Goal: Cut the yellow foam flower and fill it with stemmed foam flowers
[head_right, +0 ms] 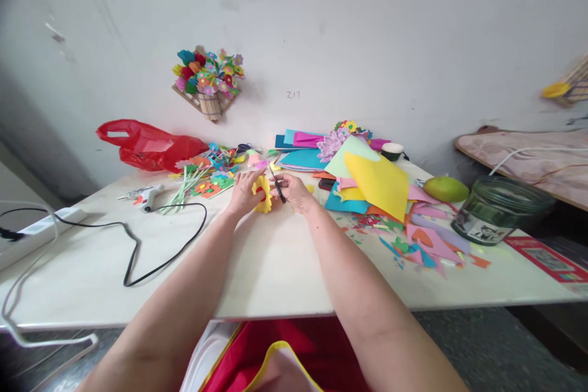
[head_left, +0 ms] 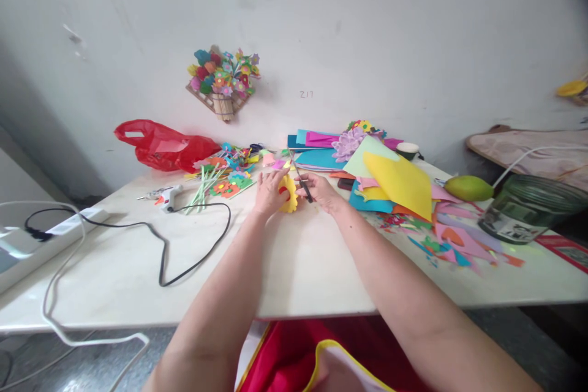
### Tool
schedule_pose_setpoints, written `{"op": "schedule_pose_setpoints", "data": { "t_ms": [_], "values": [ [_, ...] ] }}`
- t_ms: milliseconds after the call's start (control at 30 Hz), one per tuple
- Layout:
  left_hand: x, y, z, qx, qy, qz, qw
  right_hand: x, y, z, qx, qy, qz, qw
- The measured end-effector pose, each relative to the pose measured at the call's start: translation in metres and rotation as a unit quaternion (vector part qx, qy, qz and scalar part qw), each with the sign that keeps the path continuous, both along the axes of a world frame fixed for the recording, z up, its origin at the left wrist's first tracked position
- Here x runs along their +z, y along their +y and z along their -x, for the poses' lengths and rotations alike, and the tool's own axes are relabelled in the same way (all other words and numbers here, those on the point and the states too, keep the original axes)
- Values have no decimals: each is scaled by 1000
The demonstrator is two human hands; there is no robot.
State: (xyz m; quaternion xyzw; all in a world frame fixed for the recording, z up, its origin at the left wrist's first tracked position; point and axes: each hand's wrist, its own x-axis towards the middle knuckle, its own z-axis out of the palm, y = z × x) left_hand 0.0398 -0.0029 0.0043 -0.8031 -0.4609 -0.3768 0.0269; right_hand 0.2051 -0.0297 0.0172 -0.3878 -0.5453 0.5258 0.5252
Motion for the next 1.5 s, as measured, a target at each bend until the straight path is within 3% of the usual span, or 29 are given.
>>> {"op": "schedule_pose_setpoints", "data": {
  "t_ms": [133, 367, 533, 867, 1033, 1133, 1267, 1367, 1500],
  "values": [
    [6, -2, 6, 19, -5, -47, 999, 0, 1, -4, 5, 6, -5, 1000],
    [12, -7, 13, 8, 10, -25, 1000, 2, 0, -12, 57, -38, 3, 998],
    [15, -8, 16, 2, 23, 8, 1000, 5, 0, -12, 12, -45, -22, 999],
    [12, -9, 13, 8, 58, 4, 998, 3, 0, -2, 11, -25, -47, 999],
    [18, -20, 11, 47, -1, -65, 997, 5, 3, -2, -47, 10, -26, 998],
    [22, -26, 7, 111, -90, -92, 985, 6, 6, -3, -82, 26, -34, 996],
    [24, -30, -2, 179, -197, 6, 964, 6, 6, -3, -102, 53, -33, 993],
    [26, -34, -12, 158, -215, 56, 962, 5, 6, -2, -119, 76, -34, 989],
    [24, -39, -21, 125, -216, 202, 947, 3, 7, 0, -126, 102, -44, 986]
  ]
}}
